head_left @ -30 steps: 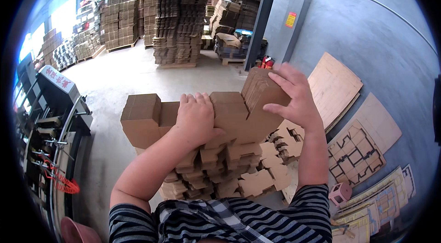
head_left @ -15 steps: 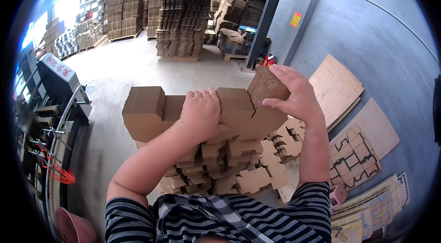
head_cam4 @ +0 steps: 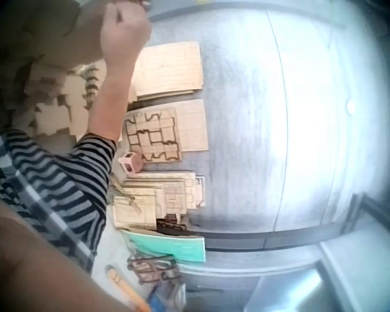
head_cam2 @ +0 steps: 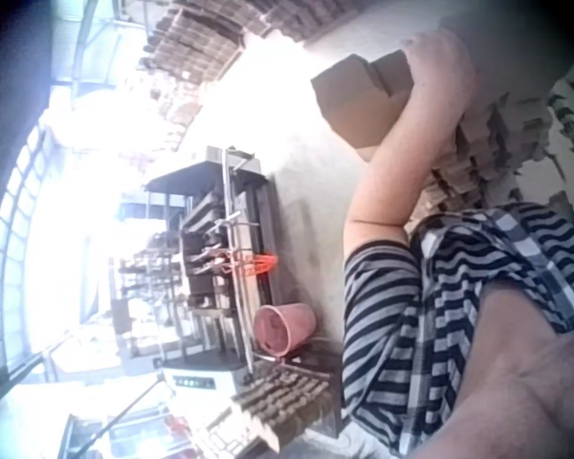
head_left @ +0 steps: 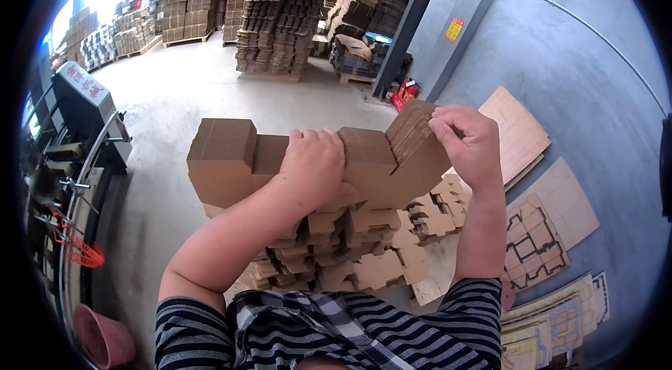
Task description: The person picks up flat cardboard pieces from a stack, folds them into box shapes, and places them into a machine. The person repeats this process multiple times throughout the clip.
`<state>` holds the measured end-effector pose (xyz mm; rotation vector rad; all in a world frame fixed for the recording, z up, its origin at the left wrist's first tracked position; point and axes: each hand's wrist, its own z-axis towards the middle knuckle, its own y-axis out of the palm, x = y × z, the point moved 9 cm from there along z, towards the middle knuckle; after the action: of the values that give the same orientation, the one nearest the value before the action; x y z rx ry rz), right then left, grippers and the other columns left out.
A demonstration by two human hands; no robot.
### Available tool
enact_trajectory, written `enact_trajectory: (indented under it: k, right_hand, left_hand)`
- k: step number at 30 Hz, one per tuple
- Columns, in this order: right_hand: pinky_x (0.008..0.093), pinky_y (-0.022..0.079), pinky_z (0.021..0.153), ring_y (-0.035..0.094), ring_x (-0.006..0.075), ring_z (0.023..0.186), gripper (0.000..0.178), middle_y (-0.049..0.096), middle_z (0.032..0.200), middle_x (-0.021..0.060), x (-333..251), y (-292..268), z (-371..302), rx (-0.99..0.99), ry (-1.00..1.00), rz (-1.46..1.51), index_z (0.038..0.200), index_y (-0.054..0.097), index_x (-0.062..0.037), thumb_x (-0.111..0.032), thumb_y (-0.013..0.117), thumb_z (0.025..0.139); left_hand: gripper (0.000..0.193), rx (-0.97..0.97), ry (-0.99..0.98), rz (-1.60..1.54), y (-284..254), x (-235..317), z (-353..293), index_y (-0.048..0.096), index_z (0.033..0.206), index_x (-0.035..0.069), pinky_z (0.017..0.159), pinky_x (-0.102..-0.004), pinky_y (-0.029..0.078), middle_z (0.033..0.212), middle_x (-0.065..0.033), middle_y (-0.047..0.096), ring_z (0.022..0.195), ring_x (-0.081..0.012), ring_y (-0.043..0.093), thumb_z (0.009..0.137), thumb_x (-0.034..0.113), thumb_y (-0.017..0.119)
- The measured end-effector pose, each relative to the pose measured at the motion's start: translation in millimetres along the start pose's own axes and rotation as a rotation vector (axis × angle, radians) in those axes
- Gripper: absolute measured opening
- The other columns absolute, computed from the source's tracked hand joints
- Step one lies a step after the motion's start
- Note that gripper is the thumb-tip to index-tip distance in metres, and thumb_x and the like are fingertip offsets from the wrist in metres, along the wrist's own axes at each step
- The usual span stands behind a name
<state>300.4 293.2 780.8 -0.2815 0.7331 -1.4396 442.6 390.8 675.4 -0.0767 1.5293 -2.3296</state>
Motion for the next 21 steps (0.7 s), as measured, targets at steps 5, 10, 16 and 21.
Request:
enact_trajectory:
  k: [5, 10, 16, 21]
  right_hand:
    - [0.0298, 0.045, 0.063, 0.058, 0.0197, 0.071, 0.008, 0.06, 0.077, 0.0101, -23, 9, 5, -0.033, -0.069, -0.368, 0.076, 0.058, 0.0011, -0.004, 0.064, 0.079]
    - [0.0313, 0.044, 0.061, 0.055, 0.0214, 0.068, 0.011, 0.058, 0.074, 0.0099, -18, -17, 10, 0.148, -0.136, -0.415, 0.076, 0.056, 0.0003, -0.007, 0.063, 0.08]
    - [0.0288, 0.043, 0.062, 0.056, 0.0168, 0.068, 0.013, 0.059, 0.07, 0.0064, -25, -2, 25, -0.042, -0.006, -0.186, 0.074, 0.06, 0.0027, -0.008, 0.063, 0.08]
    - [0.0341, 0.044, 0.064, 0.058, 0.0246, 0.069, 0.013, 0.059, 0.071, 0.0107, -24, 19, 29, -0.241, 0.075, -0.511, 0.072, 0.061, 0.0006, -0.012, 0.062, 0.077]
  left_hand:
    - [0.089, 0.0, 0.008, -0.014, 4, -2, 0, 0.051, 0.108, -0.011, 0.072, -0.0343, 0.043, 0.087, -0.011, 0.059, 0.079, -0.0223, 0.057, 0.06, 0.061, 0.071]
    - [0.09, -0.04, -0.002, 0.032, 1, -2, 1, 0.051, 0.11, -0.011, 0.073, -0.0339, 0.043, 0.088, -0.0104, 0.059, 0.079, -0.0217, 0.057, 0.061, 0.063, 0.069]
    - [0.089, -0.036, -0.006, 0.035, 2, -3, 1, 0.051, 0.111, -0.01, 0.077, -0.0338, 0.044, 0.09, -0.0106, 0.06, 0.083, -0.0209, 0.058, 0.064, 0.064, 0.068]
    - [0.087, -0.049, -0.012, 0.041, 2, -3, 3, 0.052, 0.108, -0.01, 0.077, -0.0344, 0.044, 0.09, -0.0107, 0.061, 0.082, -0.0216, 0.058, 0.063, 0.062, 0.069]
